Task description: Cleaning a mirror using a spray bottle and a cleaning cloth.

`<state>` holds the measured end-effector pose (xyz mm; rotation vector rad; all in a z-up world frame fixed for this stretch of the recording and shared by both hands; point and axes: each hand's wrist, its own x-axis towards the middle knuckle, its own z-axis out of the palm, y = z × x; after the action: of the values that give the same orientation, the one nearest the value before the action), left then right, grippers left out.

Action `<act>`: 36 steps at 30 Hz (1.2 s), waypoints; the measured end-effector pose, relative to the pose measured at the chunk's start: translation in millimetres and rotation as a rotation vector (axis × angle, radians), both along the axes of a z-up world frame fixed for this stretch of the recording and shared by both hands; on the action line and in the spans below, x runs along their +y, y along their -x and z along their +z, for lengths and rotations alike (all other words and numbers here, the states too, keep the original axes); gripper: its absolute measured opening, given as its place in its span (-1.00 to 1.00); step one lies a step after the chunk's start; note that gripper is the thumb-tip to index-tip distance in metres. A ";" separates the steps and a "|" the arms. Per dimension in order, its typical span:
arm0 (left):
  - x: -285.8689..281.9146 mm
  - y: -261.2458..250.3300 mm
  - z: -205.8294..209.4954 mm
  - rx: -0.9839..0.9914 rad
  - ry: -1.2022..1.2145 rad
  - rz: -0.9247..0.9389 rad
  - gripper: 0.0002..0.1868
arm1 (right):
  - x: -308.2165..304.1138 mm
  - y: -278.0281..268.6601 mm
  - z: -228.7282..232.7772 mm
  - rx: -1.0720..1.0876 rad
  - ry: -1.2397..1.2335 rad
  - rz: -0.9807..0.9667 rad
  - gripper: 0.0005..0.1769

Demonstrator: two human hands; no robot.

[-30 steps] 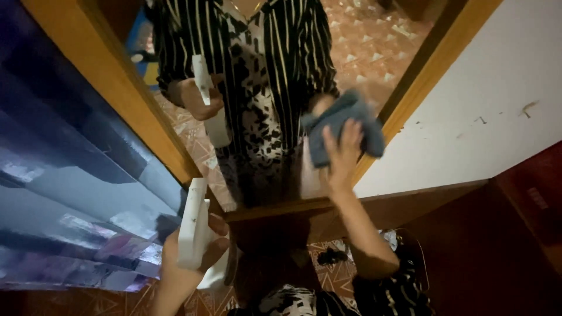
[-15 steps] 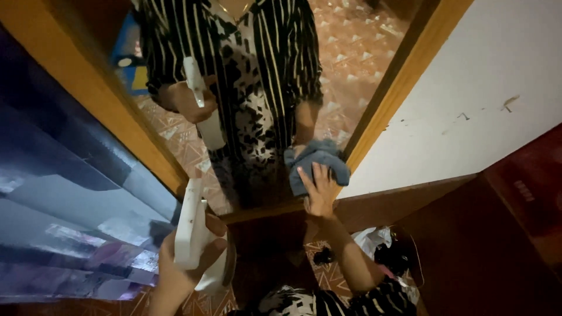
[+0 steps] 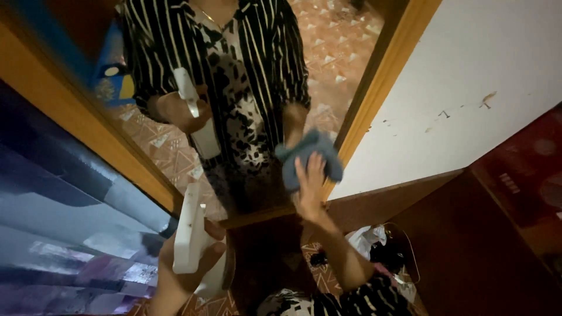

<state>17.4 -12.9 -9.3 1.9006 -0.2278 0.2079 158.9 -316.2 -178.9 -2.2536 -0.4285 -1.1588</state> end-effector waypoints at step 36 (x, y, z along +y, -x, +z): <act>12.4 0.4 -6.6 0.181 0.167 0.044 -0.64 | 18.3 -1.1 188.2 -0.158 -0.428 0.025 -0.28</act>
<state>17.0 -0.5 -16.0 1.7477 -0.0452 0.0805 160.1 -298.0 9.3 -1.7931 -0.2390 -1.2820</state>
